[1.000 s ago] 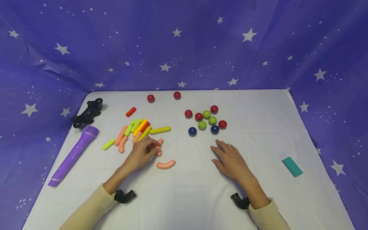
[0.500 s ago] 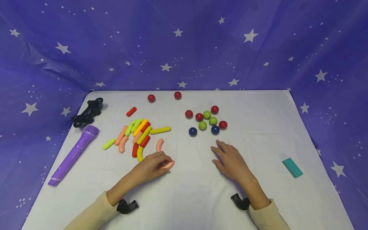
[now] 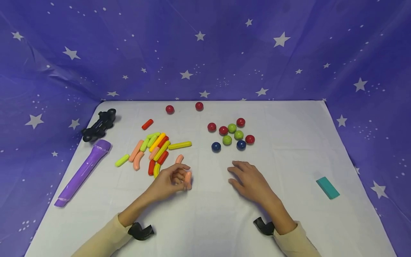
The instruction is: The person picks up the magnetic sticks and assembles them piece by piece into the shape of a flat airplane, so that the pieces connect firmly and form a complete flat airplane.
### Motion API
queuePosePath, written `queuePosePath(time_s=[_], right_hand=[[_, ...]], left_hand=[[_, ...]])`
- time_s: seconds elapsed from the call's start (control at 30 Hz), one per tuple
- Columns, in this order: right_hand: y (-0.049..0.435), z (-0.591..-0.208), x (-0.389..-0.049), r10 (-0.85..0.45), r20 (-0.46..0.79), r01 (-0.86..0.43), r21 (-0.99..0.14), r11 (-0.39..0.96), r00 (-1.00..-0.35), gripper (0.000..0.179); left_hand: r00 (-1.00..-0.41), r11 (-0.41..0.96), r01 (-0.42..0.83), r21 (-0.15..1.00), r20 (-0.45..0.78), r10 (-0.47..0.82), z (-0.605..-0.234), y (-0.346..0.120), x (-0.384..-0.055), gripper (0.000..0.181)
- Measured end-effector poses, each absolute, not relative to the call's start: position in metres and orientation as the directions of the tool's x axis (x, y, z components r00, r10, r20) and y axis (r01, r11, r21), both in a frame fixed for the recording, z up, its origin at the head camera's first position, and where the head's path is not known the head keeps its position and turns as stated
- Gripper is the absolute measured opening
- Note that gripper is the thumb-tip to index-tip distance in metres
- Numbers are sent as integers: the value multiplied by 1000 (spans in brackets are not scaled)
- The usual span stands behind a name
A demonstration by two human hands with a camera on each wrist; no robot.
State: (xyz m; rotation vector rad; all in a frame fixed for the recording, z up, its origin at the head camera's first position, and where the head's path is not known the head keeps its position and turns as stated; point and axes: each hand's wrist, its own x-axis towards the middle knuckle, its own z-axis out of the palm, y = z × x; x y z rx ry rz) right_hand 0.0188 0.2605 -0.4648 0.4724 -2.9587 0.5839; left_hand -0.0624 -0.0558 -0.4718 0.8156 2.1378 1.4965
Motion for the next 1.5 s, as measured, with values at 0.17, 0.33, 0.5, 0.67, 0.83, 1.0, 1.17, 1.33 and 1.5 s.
queuePosePath(time_s=[0.17, 0.33, 0.5, 0.67, 0.83, 1.0, 1.17, 1.33, 1.5], right_hand=[[241, -461, 15, -325, 155, -360, -386, 850, -933, 35], [216, -457, 10, -388, 124, -403, -410, 818, -913, 30], [202, -457, 6, -426, 95, -427, -396, 813, -900, 30], [201, -460, 4, -428, 112, -437, -369, 820, -897, 30], [201, -460, 2, -429, 106, -436, -371, 820, -897, 30], [197, -458, 0, -428, 96, -430, -386, 816, -899, 31], [186, -460, -8, -433, 114, -439, -413, 798, -894, 32], [171, -463, -16, -439, 110, -445, -395, 804, -892, 30], [163, -465, -18, -438, 112, -444, -396, 804, -892, 18]], left_hand=[[-754, 215, 113, 970, -57, 655, -473, -56, -61, 40], [-750, 168, -7, 986, -116, 651, -473, -53, -59, 37], [-779, 245, 41, 969, -122, 615, -473, -51, -58, 37], [-798, 382, 228, 896, -53, 601, -472, -53, -58, 27], [-798, 435, 397, 808, 69, 599, -469, -58, -63, 20], [-824, 454, 450, 769, 161, 543, -460, -70, -86, 20], [-827, 529, 438, 727, 94, 555, -459, -77, -108, 23], [-817, 544, 419, 727, 40, 575, -461, -75, -113, 25], [-818, 533, 397, 747, 25, 575, -465, -69, -114, 24]])
